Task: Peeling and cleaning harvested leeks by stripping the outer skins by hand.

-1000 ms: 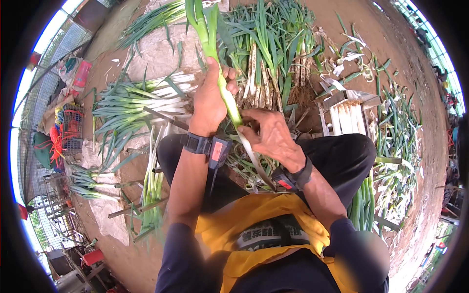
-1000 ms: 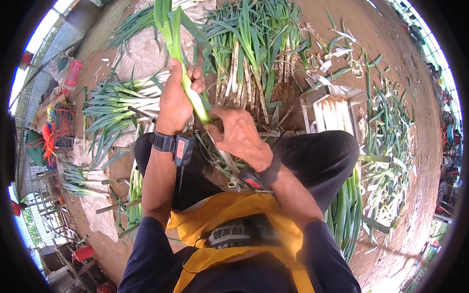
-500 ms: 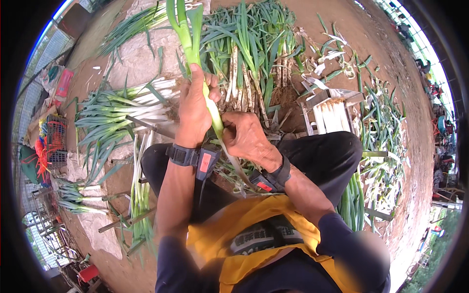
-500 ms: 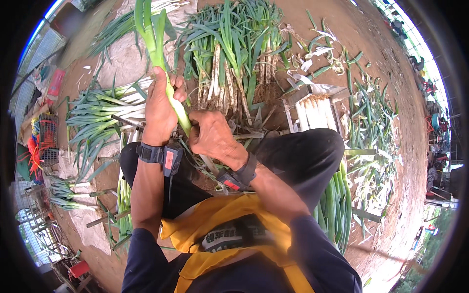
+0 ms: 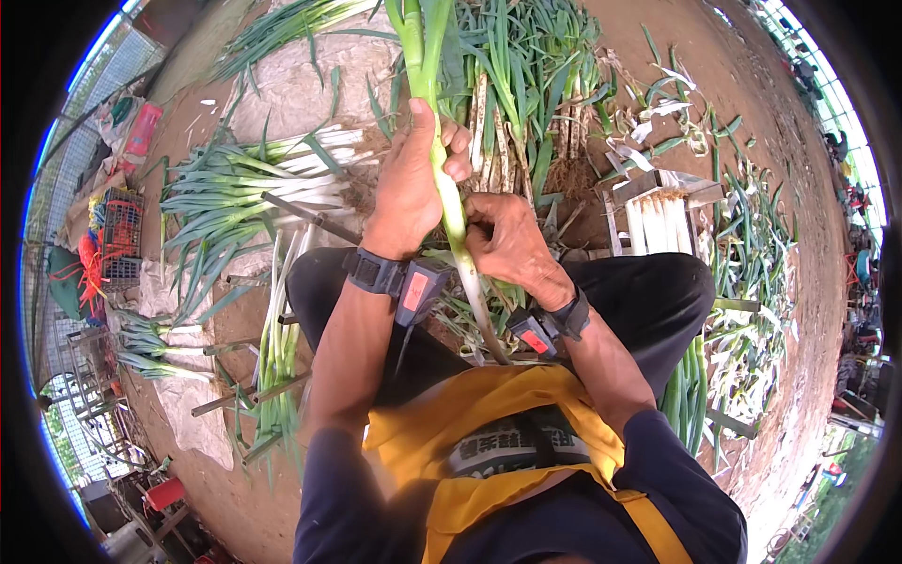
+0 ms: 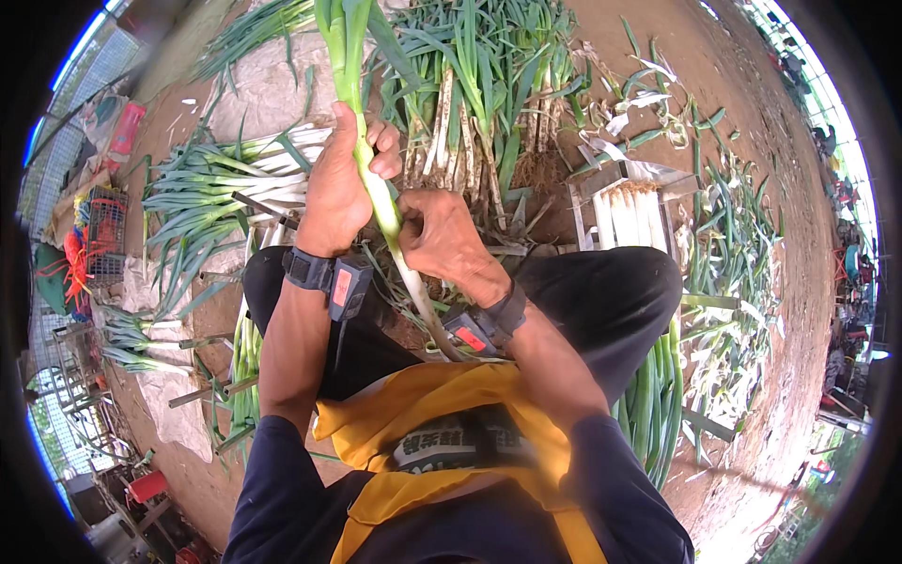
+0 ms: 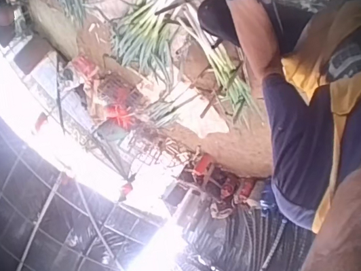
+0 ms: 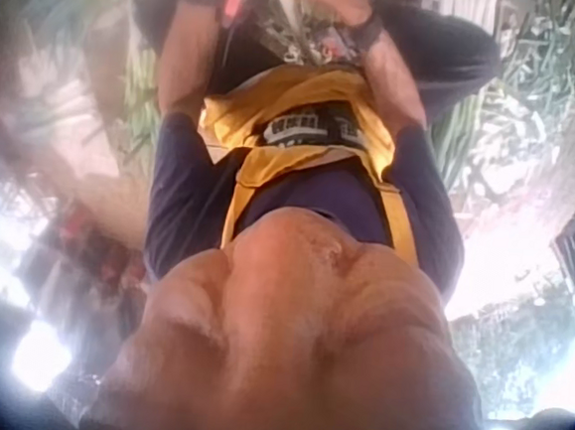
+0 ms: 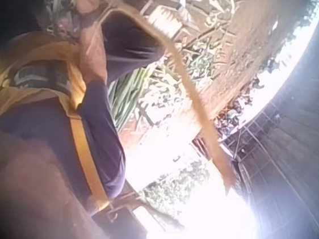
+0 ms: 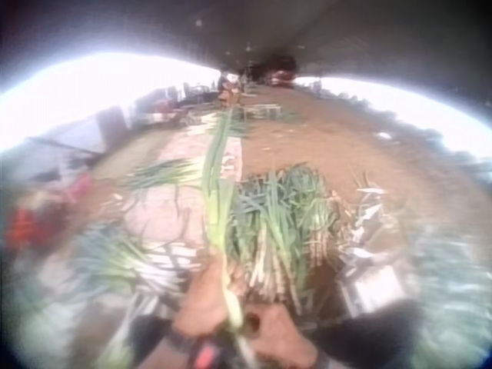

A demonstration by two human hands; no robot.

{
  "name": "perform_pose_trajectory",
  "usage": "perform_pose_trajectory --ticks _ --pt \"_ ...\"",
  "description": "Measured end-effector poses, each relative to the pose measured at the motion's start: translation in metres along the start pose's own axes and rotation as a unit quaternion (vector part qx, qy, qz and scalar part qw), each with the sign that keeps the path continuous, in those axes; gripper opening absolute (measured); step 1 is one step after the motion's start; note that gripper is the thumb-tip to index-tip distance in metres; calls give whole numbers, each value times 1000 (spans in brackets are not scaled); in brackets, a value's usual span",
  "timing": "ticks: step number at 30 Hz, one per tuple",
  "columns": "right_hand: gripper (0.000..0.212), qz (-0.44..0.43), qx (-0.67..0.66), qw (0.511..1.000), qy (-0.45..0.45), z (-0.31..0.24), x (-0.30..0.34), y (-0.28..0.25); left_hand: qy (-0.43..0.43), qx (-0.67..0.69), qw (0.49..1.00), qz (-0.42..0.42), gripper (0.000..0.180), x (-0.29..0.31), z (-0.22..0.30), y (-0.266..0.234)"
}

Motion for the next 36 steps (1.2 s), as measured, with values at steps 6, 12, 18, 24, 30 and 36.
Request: perform_pose_trajectory --ticks 6,12,18,24,30,36 --pt "13 -47 -101 991 69 12 3 3 -32 62 997 -30 51 -1 -3 5" --pt "10 24 -157 985 75 4 10 4 -25 22 998 -49 54 0 -1 9" --pt "15 2 -232 967 103 23 9 9 -17 -11 997 -75 59 1 1 11" --pt "15 -110 -381 875 279 32 10 33 -43 39 990 -132 60 3 -6 18" --pt "21 -264 -417 823 281 48 28 57 -12 -19 977 -214 60 9 -1 31" --pt "30 -360 340 851 176 159 81 97 -24 40 985 -169 59 3 8 25"
Point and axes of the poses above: each hand's wrist, its own x-axis away from the middle knuckle, its own y-axis out of the palm, z = x × y, the point moved 6 cm from there along -x, towards the middle knuckle, and after that the axes turned 8 degrees about y, right-handed, at the moved point
